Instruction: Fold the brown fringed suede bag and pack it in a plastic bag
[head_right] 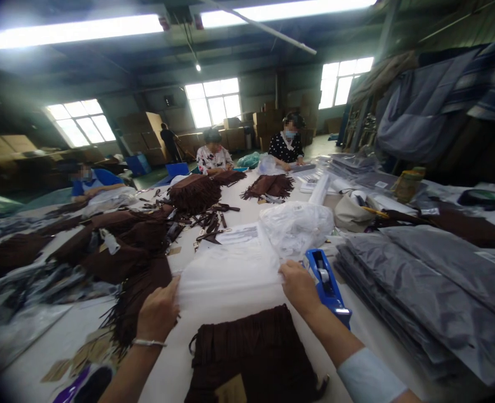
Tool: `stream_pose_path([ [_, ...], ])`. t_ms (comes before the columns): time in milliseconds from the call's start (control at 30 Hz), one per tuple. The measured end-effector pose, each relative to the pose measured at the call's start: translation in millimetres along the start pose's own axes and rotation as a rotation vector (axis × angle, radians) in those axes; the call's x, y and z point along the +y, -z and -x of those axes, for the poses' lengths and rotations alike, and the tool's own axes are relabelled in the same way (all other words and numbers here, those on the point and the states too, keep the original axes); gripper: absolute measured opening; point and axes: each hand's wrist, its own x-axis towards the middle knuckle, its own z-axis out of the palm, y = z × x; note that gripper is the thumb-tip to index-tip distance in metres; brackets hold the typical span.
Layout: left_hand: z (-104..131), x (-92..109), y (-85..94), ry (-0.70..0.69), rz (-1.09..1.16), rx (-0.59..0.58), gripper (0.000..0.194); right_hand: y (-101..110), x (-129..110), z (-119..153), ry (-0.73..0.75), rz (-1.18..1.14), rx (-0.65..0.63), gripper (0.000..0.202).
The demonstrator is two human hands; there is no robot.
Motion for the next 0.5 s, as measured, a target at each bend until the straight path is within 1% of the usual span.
stream_pose_path([
  [33, 6.5, -6.3, -4.7, 0.073, 0.055, 0.015, 0.051, -2.7, 6.6, 3.3, -0.058, -0.092, 0.032, 0.027],
  [67, 13.1, -9.2, -11.5, 0.161, 0.150, 0.012, 0.051, -7.7, 11.5, 6.8, -0.150, -0.268, 0.059, 0.030],
  [100, 19.4, -8.7, -19.8, 0.261, 0.290, -0.017, 0.050, -14.5, 15.0, 10.0, -0.272, -0.503, 0.080, 0.037],
  [167, 28.0, 1.8, -38.4, 0.497, 0.697, -0.117, 0.045, -31.6, 20.0, 15.0, -0.528, -0.979, 0.101, 0.053],
  [200, 29.4, 10.8, -47.4, 0.614, 0.958, -0.181, 0.042, -40.2, 22.6, 16.5, -0.619, -1.130, 0.097, 0.058],
  [233, 28.4, 21.3, -55.3, 0.717, 1.218, -0.245, 0.037, -48.0, 25.6, 17.4, -0.679, -1.247, 0.098, 0.062],
  [267, 25.0, 32.5, -62.1, 0.795, 1.446, -0.298, 0.032, -54.5, 29.3, 18.0, -0.707, -1.331, 0.103, 0.063],
  [300, 19.5, 43.4, -67.9, 0.836, 1.627, -0.344, 0.027, -59.7, 33.4, 18.7, -0.719, -1.396, 0.104, 0.061],
  [333, 12.4, 53.4, -72.9, 0.839, 1.755, -0.386, 0.022, -63.7, 37.6, 19.9, -0.739, -1.472, 0.096, 0.057],
  [367, 4.3, 61.7, -77.7, 0.819, 1.827, -0.430, 0.018, -66.8, 41.6, 22.0, -0.761, -1.535, 0.081, 0.052],
  [433, -11.6, 71.5, -87.3, 0.774, 1.860, -0.498, 0.014, -71.3, 47.8, 29.9, -0.804, -1.570, 0.042, 0.038],
  [500, -22.7, 70.8, -97.3, 0.752, 1.858, -0.563, 0.015, -75.3, 50.9, 42.9, -0.835, -1.518, -0.005, 0.026],
])
